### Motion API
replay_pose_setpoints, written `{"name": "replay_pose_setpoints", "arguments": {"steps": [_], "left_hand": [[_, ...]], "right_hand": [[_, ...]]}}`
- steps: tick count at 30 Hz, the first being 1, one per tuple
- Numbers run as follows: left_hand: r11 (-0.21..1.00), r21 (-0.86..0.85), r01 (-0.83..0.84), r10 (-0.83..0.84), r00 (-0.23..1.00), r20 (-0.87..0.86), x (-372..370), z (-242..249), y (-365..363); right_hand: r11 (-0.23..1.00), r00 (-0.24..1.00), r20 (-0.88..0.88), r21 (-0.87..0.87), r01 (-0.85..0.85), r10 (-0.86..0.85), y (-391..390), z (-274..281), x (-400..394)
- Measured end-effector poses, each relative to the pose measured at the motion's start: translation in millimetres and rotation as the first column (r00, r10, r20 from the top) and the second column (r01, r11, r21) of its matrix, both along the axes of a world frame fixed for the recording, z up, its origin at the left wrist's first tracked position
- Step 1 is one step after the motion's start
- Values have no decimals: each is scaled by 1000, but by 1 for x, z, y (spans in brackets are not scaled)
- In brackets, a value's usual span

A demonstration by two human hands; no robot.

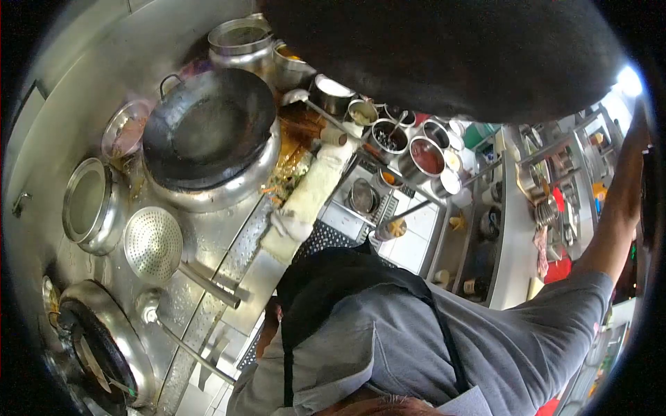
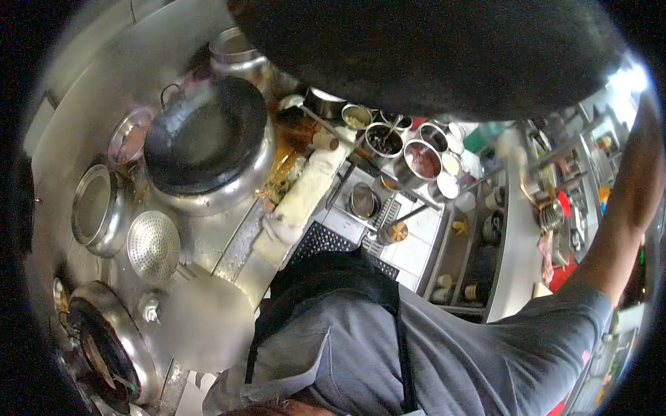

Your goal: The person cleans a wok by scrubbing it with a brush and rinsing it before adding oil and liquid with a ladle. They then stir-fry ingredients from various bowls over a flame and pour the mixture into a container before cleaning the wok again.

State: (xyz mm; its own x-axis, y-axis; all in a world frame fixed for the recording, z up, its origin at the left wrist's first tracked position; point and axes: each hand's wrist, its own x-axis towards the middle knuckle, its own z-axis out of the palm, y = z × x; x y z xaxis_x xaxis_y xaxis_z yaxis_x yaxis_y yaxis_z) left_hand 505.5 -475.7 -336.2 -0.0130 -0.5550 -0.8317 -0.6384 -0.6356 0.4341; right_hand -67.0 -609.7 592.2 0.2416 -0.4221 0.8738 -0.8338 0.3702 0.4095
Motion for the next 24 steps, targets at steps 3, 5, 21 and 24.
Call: {"name": "replay_pose_setpoints", "arguments": {"steps": [3,5,21,24], "left_hand": [[1000,3,26,-26,1000,9,25,-9,22],[999,-13,34,-34,999,9,35,-9,29],[436,-623,650,-837,547,-15,-19,87,-40],[581,-715,388,-702,684,-200,-44,219,-68]], "right_hand": [[998,999,0,45,35,-35,36,-10,17],[996,999,-7,73,49,-48,60,-18,31],[910,953,-47,285,301,-300,307,-107,116],[867,934,-54,356,349,-353,328,-127,111]]}}
